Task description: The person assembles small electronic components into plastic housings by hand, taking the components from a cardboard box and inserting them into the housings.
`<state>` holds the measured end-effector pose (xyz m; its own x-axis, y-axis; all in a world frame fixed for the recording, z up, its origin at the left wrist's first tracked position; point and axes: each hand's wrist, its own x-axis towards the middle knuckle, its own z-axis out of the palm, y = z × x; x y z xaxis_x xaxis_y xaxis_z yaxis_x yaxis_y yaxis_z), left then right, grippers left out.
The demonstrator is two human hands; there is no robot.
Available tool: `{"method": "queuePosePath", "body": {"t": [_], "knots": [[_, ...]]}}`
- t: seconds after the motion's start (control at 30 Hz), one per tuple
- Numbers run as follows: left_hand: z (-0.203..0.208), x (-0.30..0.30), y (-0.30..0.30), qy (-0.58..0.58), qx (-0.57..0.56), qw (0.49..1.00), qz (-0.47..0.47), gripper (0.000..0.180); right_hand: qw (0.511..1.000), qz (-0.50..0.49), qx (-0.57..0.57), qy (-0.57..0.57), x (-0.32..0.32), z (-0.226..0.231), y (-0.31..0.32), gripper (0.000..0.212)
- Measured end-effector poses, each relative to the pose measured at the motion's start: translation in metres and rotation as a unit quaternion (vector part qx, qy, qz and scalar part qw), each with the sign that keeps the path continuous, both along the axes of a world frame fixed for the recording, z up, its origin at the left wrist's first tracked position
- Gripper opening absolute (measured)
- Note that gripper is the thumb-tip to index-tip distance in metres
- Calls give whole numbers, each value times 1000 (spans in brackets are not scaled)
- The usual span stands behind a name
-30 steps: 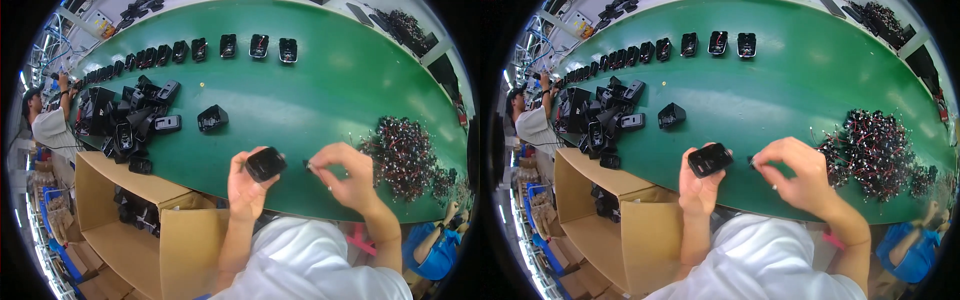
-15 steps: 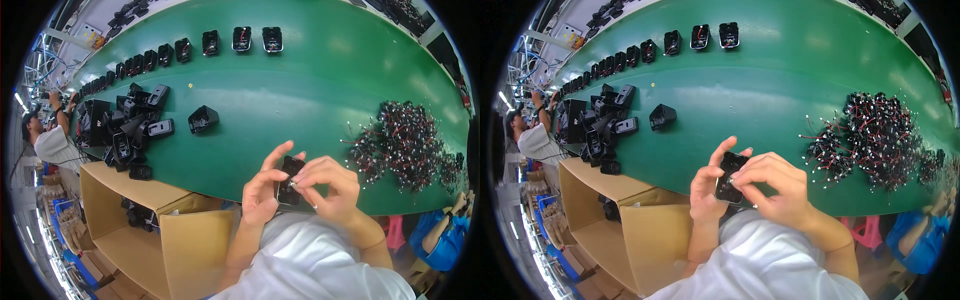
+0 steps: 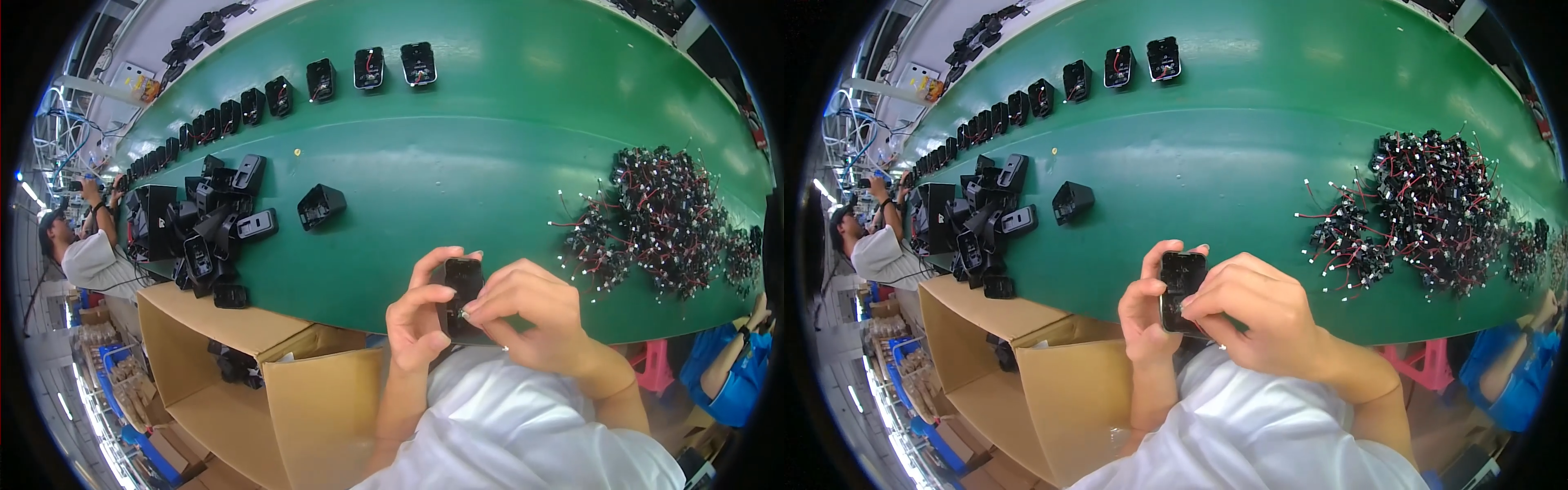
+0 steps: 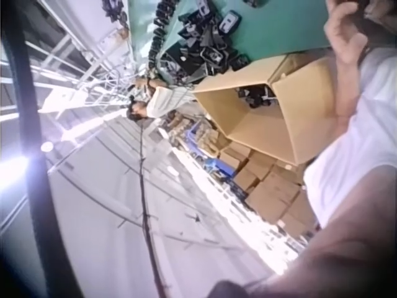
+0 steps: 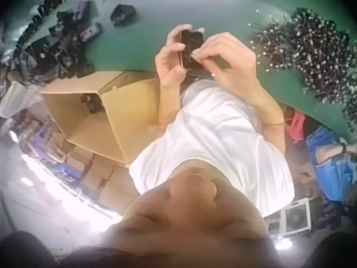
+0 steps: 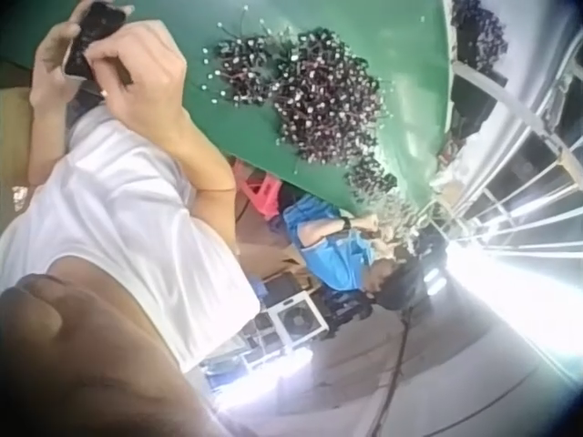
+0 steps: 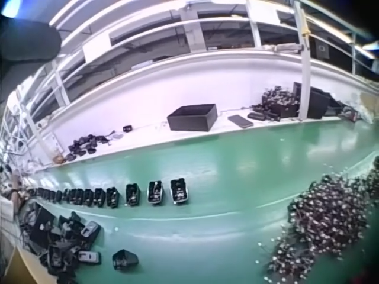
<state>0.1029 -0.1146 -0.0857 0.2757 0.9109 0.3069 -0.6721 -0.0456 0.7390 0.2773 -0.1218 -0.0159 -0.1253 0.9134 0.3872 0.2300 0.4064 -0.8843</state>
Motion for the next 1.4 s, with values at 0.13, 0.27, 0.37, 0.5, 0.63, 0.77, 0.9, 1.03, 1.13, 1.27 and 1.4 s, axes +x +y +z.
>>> {"method": "queuePosePath", "body": {"t": [0.13,0.27,0.37,0.5,0.63,0.77,0.9,1.03,1.13,1.27,1.4], "knots": [[-2,-2,4,42,28,998,-29,44,999,7,3,-49,3,-6,-2,22],[-4,-6,8,76,63,994,-57,45,998,34,-34,-39,7,-9,-3,24],[-3,-2,6,35,17,999,-35,46,997,-2,-10,-77,6,-2,-3,29],[1,-1,6,45,20,999,-14,47,994,51,-92,-29,14,1,-6,35],[11,13,8,76,36,996,-11,59,991,41,-128,-4,19,-10,-11,37],[28,20,11,82,-47,995,22,65,985,55,-151,66,32,-14,-7,36],[32,21,17,178,-18,983,-29,69,955,88,-166,229,32,-22,-1,34],[45,18,25,347,128,928,38,56,866,185,-282,368,31,-20,2,32],[52,19,36,381,211,896,89,44,840,161,-343,389,32,-5,8,30],[55,-10,61,498,180,778,338,50,998,24,-9,-52,43,19,59,32],[27,-61,90,667,76,543,505,55,928,-69,154,-332,40,-15,181,26]]}}
